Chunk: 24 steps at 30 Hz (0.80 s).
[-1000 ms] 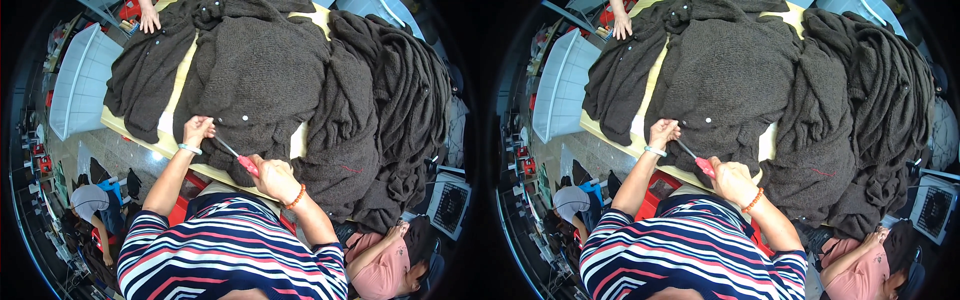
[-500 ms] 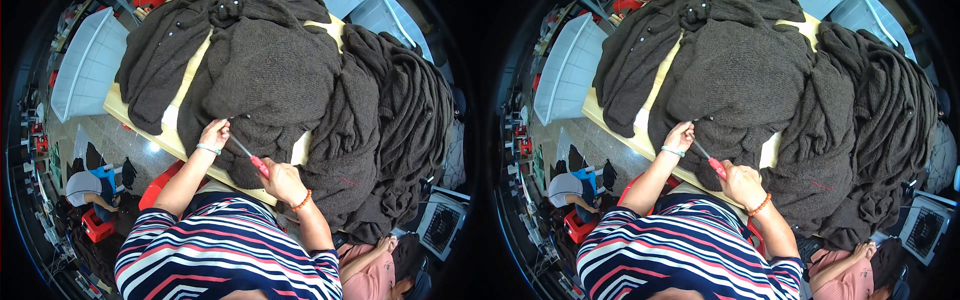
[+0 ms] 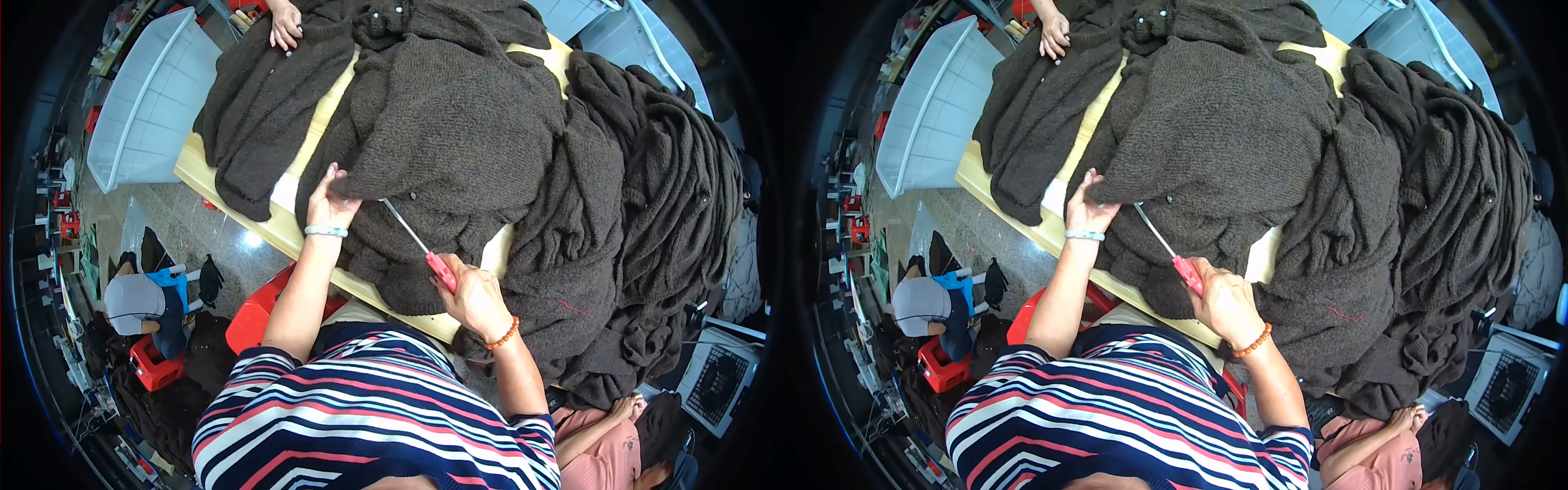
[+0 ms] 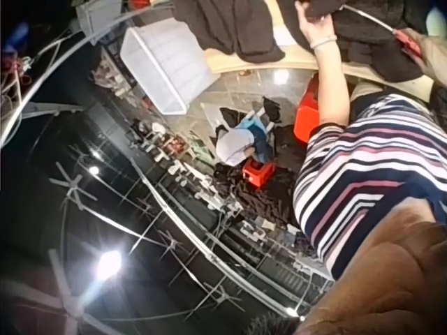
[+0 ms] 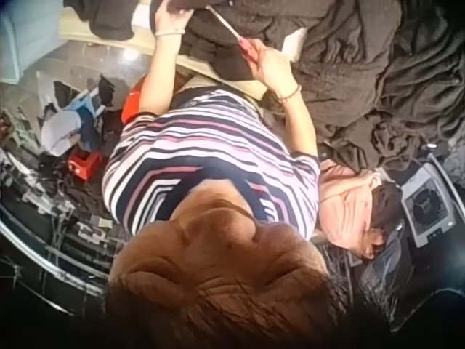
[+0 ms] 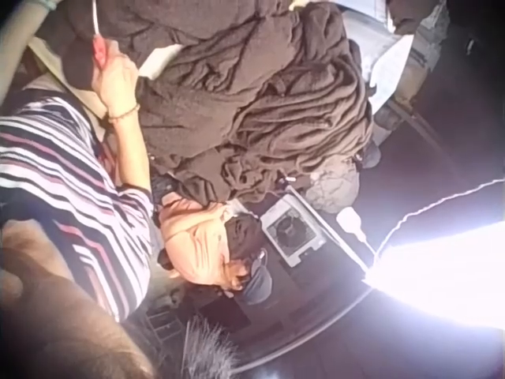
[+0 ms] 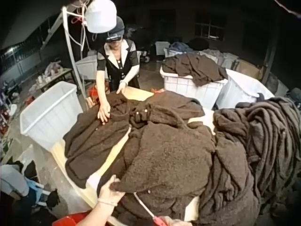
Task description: Trim loose threads from finished garments using scissors in a factory setting.
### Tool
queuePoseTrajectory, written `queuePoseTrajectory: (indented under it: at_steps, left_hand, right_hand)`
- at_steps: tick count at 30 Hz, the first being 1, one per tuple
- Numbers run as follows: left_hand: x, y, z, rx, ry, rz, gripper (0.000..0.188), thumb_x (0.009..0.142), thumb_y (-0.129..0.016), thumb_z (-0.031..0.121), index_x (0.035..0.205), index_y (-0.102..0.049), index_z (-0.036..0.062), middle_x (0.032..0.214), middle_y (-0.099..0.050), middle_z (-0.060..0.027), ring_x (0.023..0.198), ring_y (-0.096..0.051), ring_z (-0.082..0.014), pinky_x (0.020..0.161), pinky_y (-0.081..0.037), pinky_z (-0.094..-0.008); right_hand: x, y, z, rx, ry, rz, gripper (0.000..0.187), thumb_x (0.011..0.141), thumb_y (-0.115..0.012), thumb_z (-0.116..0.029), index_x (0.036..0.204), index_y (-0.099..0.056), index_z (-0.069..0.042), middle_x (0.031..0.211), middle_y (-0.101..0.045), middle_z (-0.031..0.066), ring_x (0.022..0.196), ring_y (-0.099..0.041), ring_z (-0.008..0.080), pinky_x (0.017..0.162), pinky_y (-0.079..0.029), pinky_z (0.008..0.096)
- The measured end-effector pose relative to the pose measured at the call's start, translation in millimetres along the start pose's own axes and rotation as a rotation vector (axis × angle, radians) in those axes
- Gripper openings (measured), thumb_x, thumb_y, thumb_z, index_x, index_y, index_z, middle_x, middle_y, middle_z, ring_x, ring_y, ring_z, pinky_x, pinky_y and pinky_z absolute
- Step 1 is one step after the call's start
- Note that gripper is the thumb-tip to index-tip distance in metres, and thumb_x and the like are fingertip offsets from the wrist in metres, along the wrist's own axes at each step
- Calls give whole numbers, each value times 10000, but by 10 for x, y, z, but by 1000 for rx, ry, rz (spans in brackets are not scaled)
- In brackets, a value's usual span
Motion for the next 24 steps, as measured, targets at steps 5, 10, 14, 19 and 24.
queuePoseTrajectory:
  at_steps: [5, 10, 14, 19, 24]
  left_hand:
    - [-307, -144, -344, 213, 264, 283, 261, 948, -588, 261, 1140, -636, 91, 1130, -657, -118, 1094, -602, -315, 955, -470, -567]
    - [-417, -61, -822, -52, 576, 29, 349, 977, -503, 359, 1124, -618, 64, 1138, -650, -134, 1032, -616, -282, 777, -535, -414]
    - [-584, -710, -877, -171, 684, -342, 294, 984, -522, 270, 1167, -595, 51, 1163, -635, -135, 1017, -603, -238, 733, -529, -347]
    - [-407, -970, -338, 524, -61, -201, 127, 906, -648, 36, 1032, -658, 26, 1036, -687, -74, 929, -654, -152, 828, -539, -303]
    - [-494, -1103, -144, 630, -236, -213, 108, 871, -688, 0, 979, -684, 5, 983, -704, -73, 853, -665, -141, 804, -546, -279]
  right_hand:
    - [-32, 115, 14, 19, -47, 2, 349, 860, -659, -181, 1185, -575, -84, 804, -661, 200, 796, -665, 383, 716, -523, 439]
    - [-113, 178, 105, -1, -84, 15, 359, 857, -648, -179, 1194, -575, -81, 823, -662, 213, 811, -661, 395, 738, -524, 446]
    - [-226, 295, 143, 23, -98, 65, 358, 849, -643, -151, 1192, -577, -72, 829, -657, 219, 813, -658, 401, 739, -526, 445]
    - [-350, 463, 125, 48, -131, 118, 357, 845, -662, -164, 1181, -587, -70, 815, -656, 216, 785, -659, 394, 712, -527, 439]
    - [-397, 373, -144, -41, -26, 35, 322, 846, -677, -212, 1141, -613, -100, 678, -627, 187, 675, -648, 382, 625, -522, 449]
Point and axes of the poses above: each hand's wrist, its own x-axis towards the middle knuckle, its own y-axis out of the back of the hand, z = x × y, the point moved 10 cm from there along x, towards the middle knuckle
